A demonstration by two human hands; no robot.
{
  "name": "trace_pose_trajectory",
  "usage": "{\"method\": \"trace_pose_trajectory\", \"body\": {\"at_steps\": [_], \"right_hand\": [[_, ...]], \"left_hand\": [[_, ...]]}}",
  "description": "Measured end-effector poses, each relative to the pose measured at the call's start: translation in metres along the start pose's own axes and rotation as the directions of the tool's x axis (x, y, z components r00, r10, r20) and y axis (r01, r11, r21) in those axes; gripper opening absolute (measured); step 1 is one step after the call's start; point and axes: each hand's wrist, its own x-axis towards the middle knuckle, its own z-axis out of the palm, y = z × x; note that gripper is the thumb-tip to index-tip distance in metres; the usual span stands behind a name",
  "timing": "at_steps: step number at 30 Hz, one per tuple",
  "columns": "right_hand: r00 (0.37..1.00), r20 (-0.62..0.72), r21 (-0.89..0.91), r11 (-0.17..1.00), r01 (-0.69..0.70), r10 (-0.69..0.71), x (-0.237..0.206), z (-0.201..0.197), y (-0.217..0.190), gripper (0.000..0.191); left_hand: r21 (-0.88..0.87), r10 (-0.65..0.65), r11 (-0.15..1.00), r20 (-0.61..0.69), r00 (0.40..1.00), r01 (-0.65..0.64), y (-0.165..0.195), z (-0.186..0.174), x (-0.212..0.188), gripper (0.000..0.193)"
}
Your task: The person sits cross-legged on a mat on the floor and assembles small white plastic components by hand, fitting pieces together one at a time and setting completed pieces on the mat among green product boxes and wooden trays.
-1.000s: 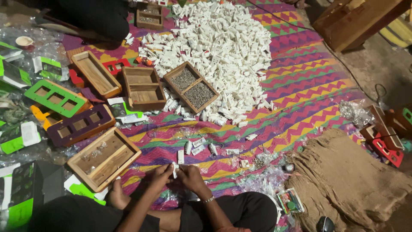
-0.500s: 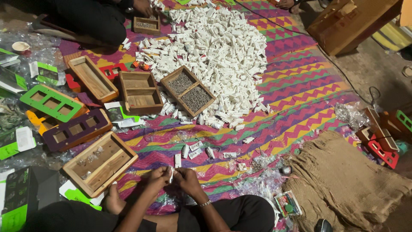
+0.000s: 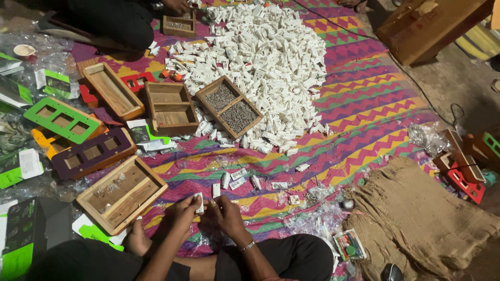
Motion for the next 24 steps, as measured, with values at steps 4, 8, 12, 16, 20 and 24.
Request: {"method": "trace_pose_trajectory", "body": {"at_steps": [4, 8, 12, 16, 20, 24], "right_hand": [[1.0, 0.014, 0.117, 0.993, 0.01, -0.011, 0.0, -0.003, -0.008, 0.02], [0.998, 0.064, 0.11, 0.994, -0.015, 0.008, 0.0, -0.005, -0.013, 0.021], [0.994, 0.052, 0.018, 0.996, 0.091, -0.091, 0.0, -0.005, -0.012, 0.019], [0.997, 0.072, 0.001, 0.999, 0.042, -0.042, 0.0, -0.004, -0.01, 0.02], [1.0, 0.025, 0.069, 0.997, 0.018, -0.02, 0.0, -0.003, -0.011, 0.021], [1.0, 0.014, 0.08, 0.997, 0.02, -0.021, 0.0, -0.002, -0.013, 0.022]], "left_hand": [[-0.026, -0.037, 0.999, -0.028, 0.999, 0.036, -0.004, -0.003, 0.001, 0.024], [-0.065, -0.036, 0.997, -0.034, 0.999, 0.034, -0.005, -0.004, 0.002, 0.021], [-0.077, -0.03, 0.997, 0.007, 1.0, 0.03, -0.007, -0.005, 0.003, 0.022], [-0.001, -0.007, 1.0, -0.002, 1.0, 0.007, -0.008, -0.005, 0.005, 0.022], [-0.013, -0.035, 0.999, -0.024, 0.999, 0.034, -0.008, -0.005, 0.004, 0.022], [0.008, -0.072, 0.997, -0.037, 0.997, 0.072, -0.008, -0.005, 0.004, 0.024]]}}
